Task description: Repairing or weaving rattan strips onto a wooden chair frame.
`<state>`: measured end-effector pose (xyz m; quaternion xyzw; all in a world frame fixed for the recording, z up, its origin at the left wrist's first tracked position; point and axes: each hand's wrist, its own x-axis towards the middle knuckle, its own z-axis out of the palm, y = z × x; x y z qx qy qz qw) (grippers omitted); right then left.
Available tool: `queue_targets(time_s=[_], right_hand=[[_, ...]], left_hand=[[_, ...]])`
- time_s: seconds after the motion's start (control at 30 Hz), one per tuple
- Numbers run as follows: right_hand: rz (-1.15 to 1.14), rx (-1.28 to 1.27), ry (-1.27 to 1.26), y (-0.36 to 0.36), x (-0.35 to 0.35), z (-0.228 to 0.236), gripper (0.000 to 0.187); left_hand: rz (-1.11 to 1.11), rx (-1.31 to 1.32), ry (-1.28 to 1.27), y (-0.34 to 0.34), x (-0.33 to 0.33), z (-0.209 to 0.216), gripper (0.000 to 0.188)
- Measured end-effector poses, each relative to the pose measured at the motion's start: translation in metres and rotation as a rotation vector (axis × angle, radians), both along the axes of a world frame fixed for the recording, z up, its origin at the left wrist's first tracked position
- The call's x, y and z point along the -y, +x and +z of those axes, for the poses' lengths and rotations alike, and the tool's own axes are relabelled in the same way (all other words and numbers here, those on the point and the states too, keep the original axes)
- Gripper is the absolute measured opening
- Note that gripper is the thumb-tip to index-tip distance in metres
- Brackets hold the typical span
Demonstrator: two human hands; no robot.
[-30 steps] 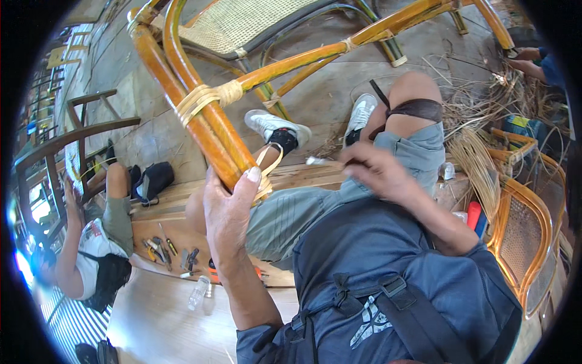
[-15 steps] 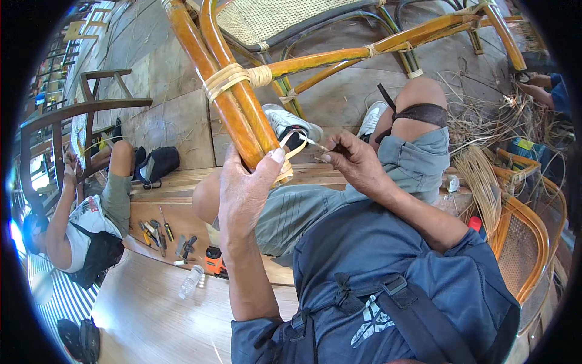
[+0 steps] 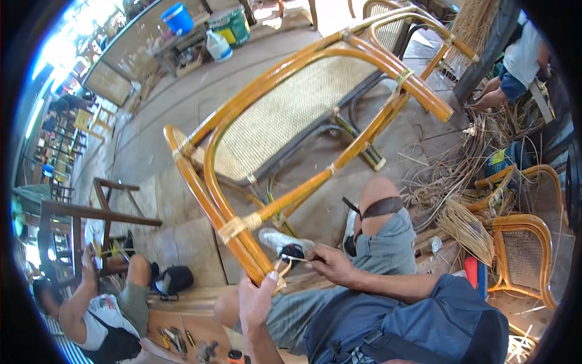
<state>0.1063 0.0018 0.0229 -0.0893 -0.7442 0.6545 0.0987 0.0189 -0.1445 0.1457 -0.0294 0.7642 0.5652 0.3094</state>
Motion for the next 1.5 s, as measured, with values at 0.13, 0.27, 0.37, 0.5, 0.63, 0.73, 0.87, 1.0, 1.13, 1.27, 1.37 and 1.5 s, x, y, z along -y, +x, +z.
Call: queue_targets(time_s=[0.13, 0.27, 0.37, 0.5, 0.63, 0.73, 0.87, 1.0, 1.13, 1.27, 1.37, 1.5], right_hand=[[0.033, 0.058, 0.321, 0.043, -0.052, 0.018, 0.015], [-0.491, 0.325, 0.122, 0.113, -0.113, 0.041, 0.017], [-0.834, 0.494, 0.445, 0.183, -0.153, 0.012, 0.019], [-0.929, 0.579, 0.632, 0.286, -0.144, -0.066, 0.02], [-0.869, 0.713, 1.281, 0.299, -0.136, -0.058, 0.025], [-0.81, 0.496, 0.513, 0.212, -0.121, 0.008, 0.027], [-0.418, 0.244, -0.931, 0.062, -0.051, 0.017, 0.02], [0.176, 0.454, -1.32, -0.027, 0.045, -0.048, 0.019], [0.427, 0.389, -1.53, -0.066, 0.116, -0.032, 0.019], [0.4, 0.417, -1.673, -0.06, 0.13, -0.026, 0.023], [0.519, 0.413, -1.664, -0.055, 0.134, -0.032, 0.025], [0.465, 0.328, -1.729, -0.047, 0.148, -0.004, 0.029]], left_hand=[[-0.014, -0.012, 0.009, -0.004, 0.002, -0.008, 0.031], [0.011, -0.004, 0.009, -0.009, 0.008, -0.012, 0.033], [0.001, 0.024, 0.025, -0.008, 0.009, -0.009, 0.035], [-0.025, 0.047, 0.044, -0.007, 0.008, -0.011, 0.035], [-0.043, 0.026, 0.002, -0.003, 0.012, -0.013, 0.034], [-0.012, 0.021, -0.011, -0.003, 0.02, -0.013, 0.033], [-0.087, -0.045, -0.037, -0.002, 0.01, -0.002, 0.031], [-0.082, -0.01, -0.113, -0.009, -0.002, -0.011, 0.034], [-0.024, 0.068, -0.04, -0.013, 0.011, -0.003, 0.041], [-0.043, 0.062, -0.103, -0.011, 0.008, -0.006, 0.047], [-0.055, 0.051, -0.137, -0.011, 0.01, -0.006, 0.05], [-0.047, 0.071, -0.355, -0.007, 0.0, 0.014, 0.054]])
